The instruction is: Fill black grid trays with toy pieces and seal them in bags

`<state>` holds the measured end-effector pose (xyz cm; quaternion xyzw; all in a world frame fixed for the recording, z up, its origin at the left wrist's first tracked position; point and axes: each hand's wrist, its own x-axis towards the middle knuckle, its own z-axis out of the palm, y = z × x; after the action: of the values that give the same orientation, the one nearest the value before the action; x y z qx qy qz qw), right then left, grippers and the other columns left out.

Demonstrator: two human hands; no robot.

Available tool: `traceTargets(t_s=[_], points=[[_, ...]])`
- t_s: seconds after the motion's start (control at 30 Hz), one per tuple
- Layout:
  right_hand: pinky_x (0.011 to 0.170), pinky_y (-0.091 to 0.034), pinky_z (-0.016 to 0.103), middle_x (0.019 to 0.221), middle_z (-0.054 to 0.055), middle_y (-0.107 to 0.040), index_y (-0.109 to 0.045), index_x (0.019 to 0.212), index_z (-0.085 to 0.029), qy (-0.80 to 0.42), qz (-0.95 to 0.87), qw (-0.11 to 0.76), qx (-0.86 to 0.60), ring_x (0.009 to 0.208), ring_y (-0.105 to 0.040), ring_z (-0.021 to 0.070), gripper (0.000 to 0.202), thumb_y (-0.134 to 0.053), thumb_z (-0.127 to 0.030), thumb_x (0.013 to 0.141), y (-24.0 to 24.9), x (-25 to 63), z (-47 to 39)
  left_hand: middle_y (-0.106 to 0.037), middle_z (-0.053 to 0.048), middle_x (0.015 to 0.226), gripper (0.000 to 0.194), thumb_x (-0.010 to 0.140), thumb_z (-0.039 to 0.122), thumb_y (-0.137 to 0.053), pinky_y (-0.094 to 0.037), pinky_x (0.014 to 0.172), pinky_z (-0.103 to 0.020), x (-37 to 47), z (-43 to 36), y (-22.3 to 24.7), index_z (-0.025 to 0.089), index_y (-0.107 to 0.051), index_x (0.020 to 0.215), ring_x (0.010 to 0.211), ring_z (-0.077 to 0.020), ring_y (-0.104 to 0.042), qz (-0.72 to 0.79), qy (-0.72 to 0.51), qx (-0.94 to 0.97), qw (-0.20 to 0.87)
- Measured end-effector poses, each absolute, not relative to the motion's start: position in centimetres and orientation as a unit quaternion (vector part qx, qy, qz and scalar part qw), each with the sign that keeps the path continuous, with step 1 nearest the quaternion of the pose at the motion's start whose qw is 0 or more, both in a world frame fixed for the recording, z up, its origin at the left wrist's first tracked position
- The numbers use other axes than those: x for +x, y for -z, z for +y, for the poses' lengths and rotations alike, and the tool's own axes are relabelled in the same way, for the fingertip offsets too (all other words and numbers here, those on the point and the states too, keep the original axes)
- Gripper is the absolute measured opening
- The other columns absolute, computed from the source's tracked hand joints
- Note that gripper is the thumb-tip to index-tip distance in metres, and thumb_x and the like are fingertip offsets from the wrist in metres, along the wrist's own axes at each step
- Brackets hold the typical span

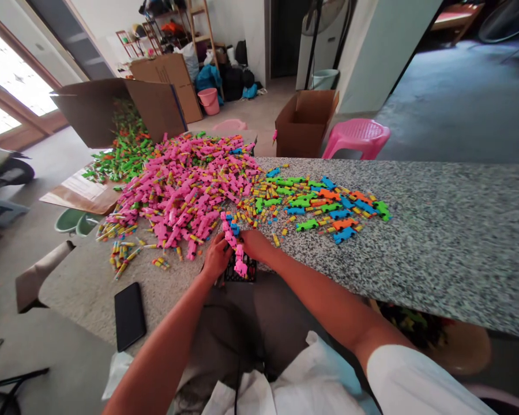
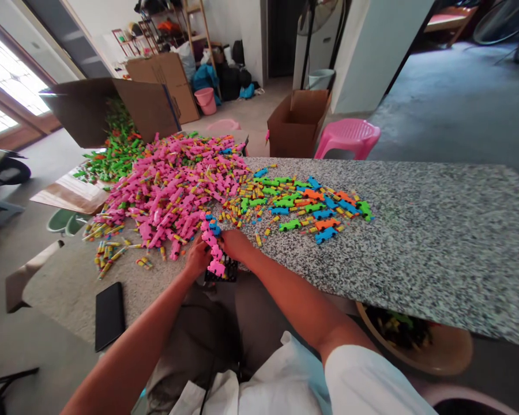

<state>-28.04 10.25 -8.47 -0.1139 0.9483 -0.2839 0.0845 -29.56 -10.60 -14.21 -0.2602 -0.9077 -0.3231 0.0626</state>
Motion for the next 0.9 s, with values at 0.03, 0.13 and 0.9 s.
traceTargets(t_s=[0.03, 0.13, 0.9], points=[[0.089, -0.050, 0.031, 0.115, 0.017, -0.078, -0.079, 0.111, -0.014, 0.285, 0.947, 0.081, -0.121, 0.106, -0.073, 0.0275, 0.034, -0.053, -0.036, 0.106, 8.6, -28.2, 10.2, -0.067, -0.012, 0.143, 0.032, 0.094, 0.027, -0.059, -0.052, 0.116, -0.046, -29.5, -10.6, 14.2, 0.023, -0.078, 0.120, 0.135, -0.0295, -0.062, -0.908, 0.326, -0.257, 0.059], [0.088, -0.049, 0.029, 0.111, 0.012, -0.079, -0.079, 0.108, -0.015, 0.294, 0.942, 0.085, -0.140, 0.103, -0.071, 0.0249, 0.027, -0.061, -0.034, 0.102, 8.5, -28.4, 10.1, -0.067, -0.012, 0.142, 0.032, 0.091, 0.030, -0.060, -0.053, 0.115, -0.048, -29.6, -10.5, 14.1, 0.024, -0.079, 0.117, 0.134, -0.0317, -0.063, -0.911, 0.333, -0.238, 0.051], [0.081, -0.050, 0.036, 0.126, 0.017, -0.064, -0.072, 0.130, -0.020, -0.006, 0.976, 0.042, 0.212, 0.100, -0.068, 0.0280, 0.040, -0.044, -0.025, 0.103, 7.5, -13.2, 39.0, -0.069, -0.011, 0.139, 0.028, 0.093, 0.033, -0.058, -0.050, 0.116, -0.048, -29.7, -9.7, 13.8, 0.023, -0.078, 0.110, 0.133, -0.0310, -0.062, -0.919, 0.320, -0.222, 0.064]])
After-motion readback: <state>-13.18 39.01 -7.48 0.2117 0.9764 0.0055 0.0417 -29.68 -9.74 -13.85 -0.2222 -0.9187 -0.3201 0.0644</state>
